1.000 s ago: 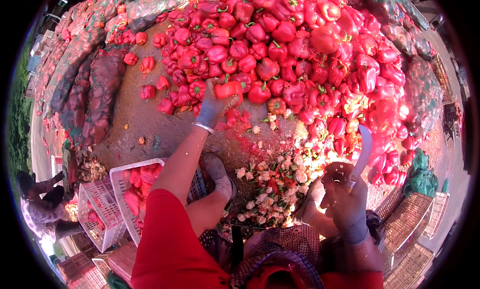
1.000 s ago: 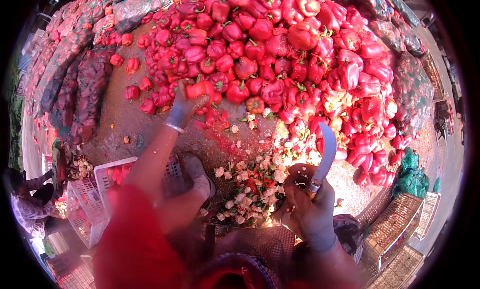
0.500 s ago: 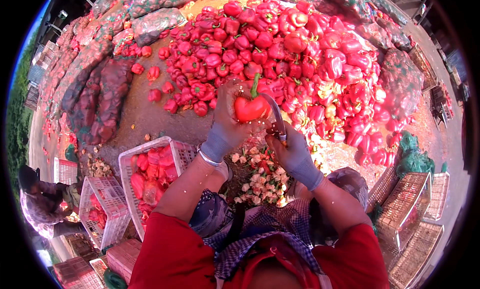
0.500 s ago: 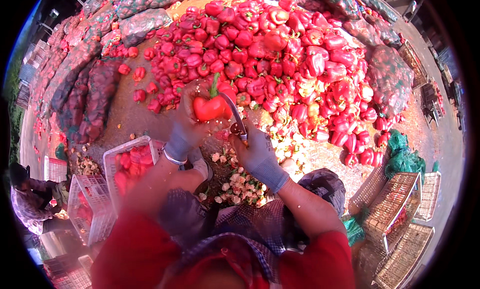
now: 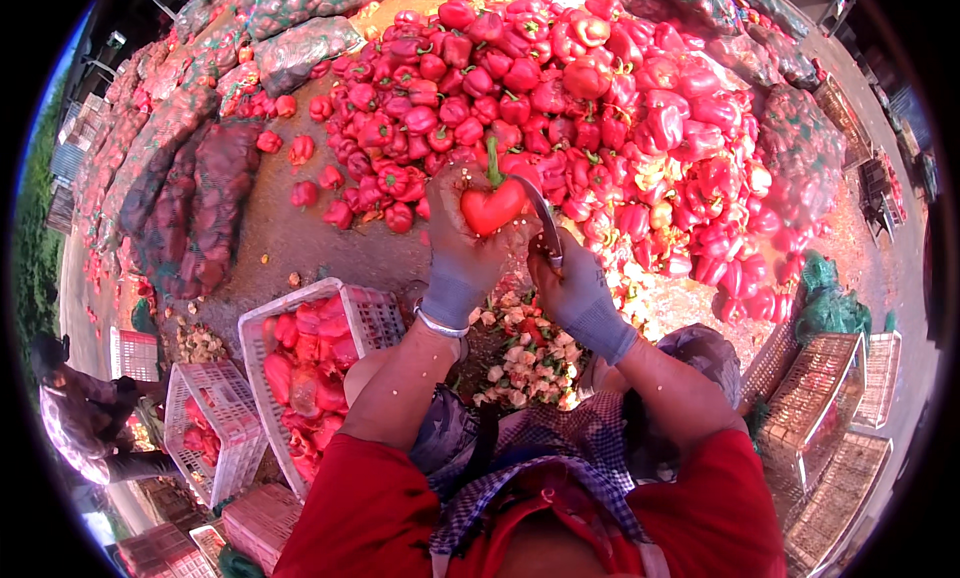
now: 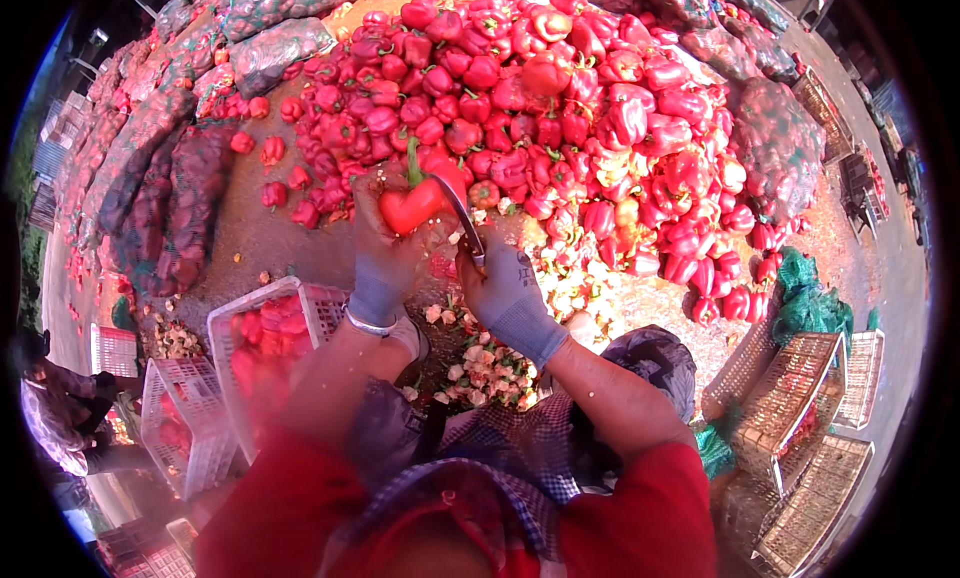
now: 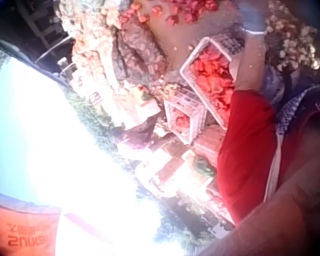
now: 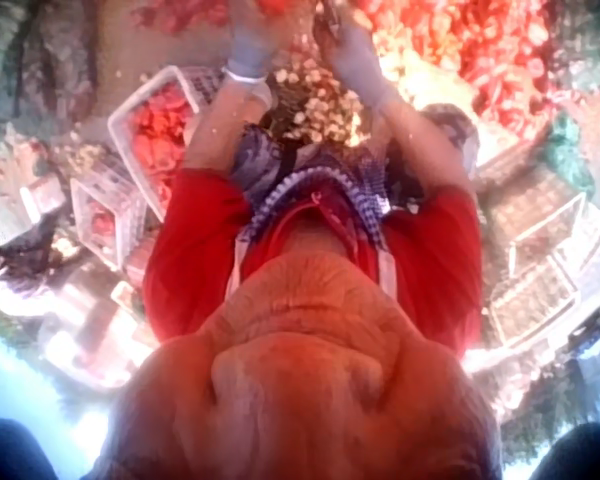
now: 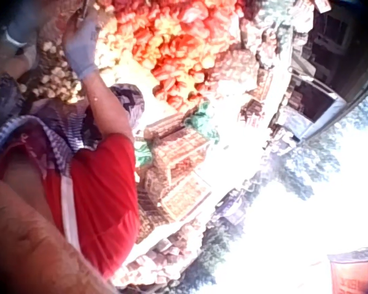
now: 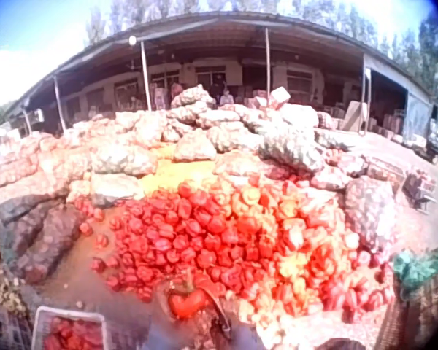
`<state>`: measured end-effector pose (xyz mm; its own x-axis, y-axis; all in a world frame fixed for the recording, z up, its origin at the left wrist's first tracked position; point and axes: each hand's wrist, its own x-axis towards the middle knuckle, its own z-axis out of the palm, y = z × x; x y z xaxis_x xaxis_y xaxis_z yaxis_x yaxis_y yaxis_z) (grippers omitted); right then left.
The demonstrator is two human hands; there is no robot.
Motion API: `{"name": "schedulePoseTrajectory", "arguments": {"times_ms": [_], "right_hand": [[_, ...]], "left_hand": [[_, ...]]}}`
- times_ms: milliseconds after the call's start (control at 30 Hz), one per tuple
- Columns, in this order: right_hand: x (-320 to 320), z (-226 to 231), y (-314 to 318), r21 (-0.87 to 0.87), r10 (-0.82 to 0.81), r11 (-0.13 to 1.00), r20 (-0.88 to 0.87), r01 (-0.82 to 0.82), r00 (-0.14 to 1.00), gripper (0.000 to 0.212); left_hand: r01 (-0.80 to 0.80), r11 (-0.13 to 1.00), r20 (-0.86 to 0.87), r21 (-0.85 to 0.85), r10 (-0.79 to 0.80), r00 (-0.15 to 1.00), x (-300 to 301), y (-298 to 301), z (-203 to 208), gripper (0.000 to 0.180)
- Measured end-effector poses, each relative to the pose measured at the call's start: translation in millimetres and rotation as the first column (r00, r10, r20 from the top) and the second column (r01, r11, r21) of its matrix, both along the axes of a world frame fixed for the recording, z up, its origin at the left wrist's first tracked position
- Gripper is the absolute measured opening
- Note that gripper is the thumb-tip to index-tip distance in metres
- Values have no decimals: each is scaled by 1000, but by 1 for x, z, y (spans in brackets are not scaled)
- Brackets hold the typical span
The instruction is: The person removes the stems and cores from red peppers using a curved knife and places the processed peppers into a plastic crate.
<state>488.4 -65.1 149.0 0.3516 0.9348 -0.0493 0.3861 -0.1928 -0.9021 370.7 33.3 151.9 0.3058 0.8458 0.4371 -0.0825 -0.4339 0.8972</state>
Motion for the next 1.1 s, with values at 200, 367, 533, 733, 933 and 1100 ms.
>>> {"name": "schedulePoseTrajectory", "arguments": {"times_ms": [200,367,533,733,933,1100], "right_hand": [[-10,-8,-1,62,22,998,101,-28,995,17],[-10,-20,-5,37,86,995,168,-93,982,20],[-9,-25,-5,5,127,991,220,-132,967,20],[0,-39,-12,-8,82,997,236,-82,968,19],[12,4,8,111,-8,994,-87,18,996,36],[16,40,8,256,98,961,19,-99,995,55]], "left_hand": [[201,941,417,-272,-73,906,-3,3,-3,50],[188,920,455,-343,-13,890,-7,7,-6,45],[179,930,457,-321,-14,889,-13,7,-2,37],[278,876,627,-395,36,778,-20,7,23,42],[208,886,420,-415,-17,907,-20,13,14,46],[144,949,79,-281,-127,989,-13,-1,4,44]]}}
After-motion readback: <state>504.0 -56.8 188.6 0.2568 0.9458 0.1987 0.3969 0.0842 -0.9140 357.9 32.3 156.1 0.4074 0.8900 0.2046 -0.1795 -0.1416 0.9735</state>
